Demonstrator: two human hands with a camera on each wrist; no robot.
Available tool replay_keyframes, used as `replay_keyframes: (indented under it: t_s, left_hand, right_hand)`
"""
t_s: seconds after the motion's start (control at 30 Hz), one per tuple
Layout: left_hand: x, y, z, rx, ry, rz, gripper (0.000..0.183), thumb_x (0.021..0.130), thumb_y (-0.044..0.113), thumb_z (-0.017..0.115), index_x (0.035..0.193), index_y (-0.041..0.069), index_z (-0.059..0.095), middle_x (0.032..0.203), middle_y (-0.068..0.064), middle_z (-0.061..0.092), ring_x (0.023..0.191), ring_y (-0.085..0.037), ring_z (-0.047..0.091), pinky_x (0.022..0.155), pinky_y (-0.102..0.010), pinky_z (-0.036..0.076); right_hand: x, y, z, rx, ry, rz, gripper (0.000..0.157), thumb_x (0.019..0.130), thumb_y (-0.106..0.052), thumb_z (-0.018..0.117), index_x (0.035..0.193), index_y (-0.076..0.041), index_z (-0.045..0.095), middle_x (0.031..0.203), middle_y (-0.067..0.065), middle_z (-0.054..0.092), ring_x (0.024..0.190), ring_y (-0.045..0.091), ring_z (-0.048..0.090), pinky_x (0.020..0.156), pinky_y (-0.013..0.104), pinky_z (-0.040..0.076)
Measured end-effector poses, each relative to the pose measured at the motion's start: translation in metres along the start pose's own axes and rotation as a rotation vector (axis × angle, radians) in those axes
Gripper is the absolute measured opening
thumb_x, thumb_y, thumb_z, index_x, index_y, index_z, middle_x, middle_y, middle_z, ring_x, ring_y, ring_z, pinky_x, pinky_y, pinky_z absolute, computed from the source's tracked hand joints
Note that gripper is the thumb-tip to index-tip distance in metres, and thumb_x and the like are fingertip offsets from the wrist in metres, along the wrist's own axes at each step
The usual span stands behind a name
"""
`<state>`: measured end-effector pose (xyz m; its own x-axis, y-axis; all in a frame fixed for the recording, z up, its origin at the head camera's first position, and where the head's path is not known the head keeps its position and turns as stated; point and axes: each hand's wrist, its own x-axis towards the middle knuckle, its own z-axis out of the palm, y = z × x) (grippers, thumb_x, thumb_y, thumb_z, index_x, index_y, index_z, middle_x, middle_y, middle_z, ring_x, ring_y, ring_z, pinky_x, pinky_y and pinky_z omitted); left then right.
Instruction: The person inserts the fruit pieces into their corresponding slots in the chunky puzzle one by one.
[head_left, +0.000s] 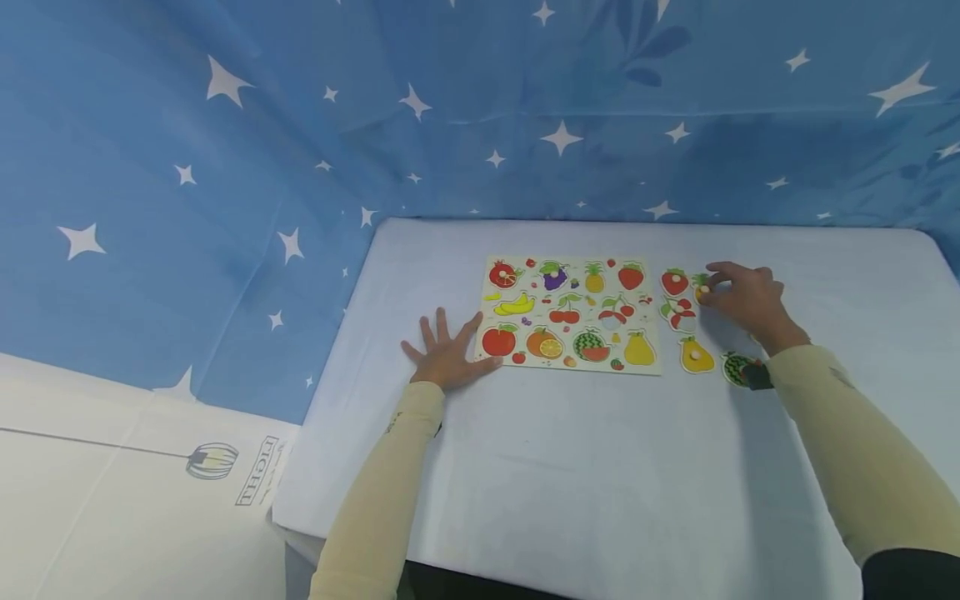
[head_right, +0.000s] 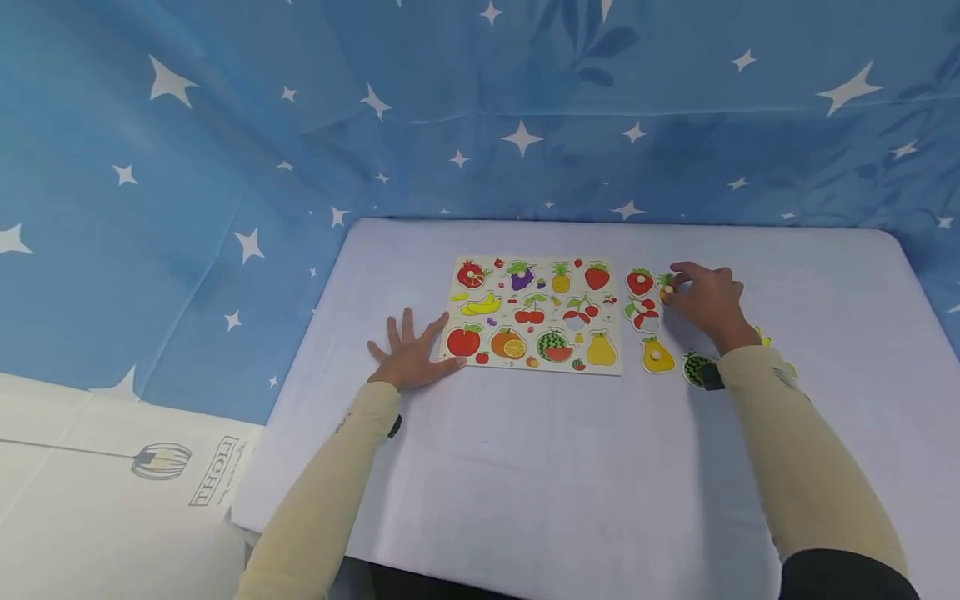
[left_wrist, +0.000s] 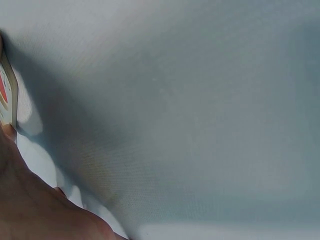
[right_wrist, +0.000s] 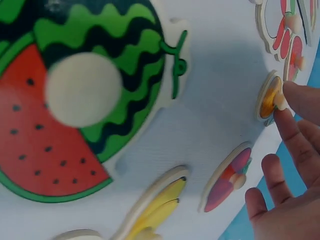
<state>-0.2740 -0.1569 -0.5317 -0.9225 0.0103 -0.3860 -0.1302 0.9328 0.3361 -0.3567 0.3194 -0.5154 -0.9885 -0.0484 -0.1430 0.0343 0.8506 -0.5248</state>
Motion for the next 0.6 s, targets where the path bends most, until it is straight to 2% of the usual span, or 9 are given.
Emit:
replay_keyframes:
  t_s: [0.13,0.4,0.6]
  left_hand:
    - [0.0004,0.0001,-0.0004,0.008,0.001,-0.006,0.098,0.091,0.071,0.069,0.171,0.045,0.019,0.178,-0.016,-0.014,0.16,-0.045,-0.017,0.116,-0.082,-0.006]
    - [0.0009,0.0009,0.0031,0.04,-0.001,-0.002,0.098,0.092,0.072,0.067,0.172,0.044,0.018,0.178,-0.017,-0.013,0.16,-0.047,-0.015,0.116,-0.082,-0.004]
    - [-0.0044,0.002,-0.0005,0.039,0.01,0.0,0.097,0.092,0.07,0.067,0.172,0.042,0.019,0.178,-0.017,-0.011,0.16,-0.048,-0.013,0.117,-0.082,-0.003]
  right_hand:
    - [0.0042,-0.0004,0.0018,-0.064,0.024,-0.013,0.054,0.1,-0.015,0.068,0.145,0.009,0.05,0.127,0.037,0.062,0.126,0.067,0.031,0.102,0.08,0.018]
    - [0.0055,-0.0042,0.0059,-0.135,0.05,0.023,0.048,0.099,-0.009,0.065,0.14,0.011,0.051,0.123,0.037,0.062,0.122,0.064,0.035,0.103,0.082,0.02]
    - [0.0089,-0.0091,0.0088,-0.095,0.048,0.03,0.05,0.098,-0.004,0.063,0.143,0.012,0.049,0.121,0.038,0.062,0.12,0.062,0.038,0.104,0.084,0.018]
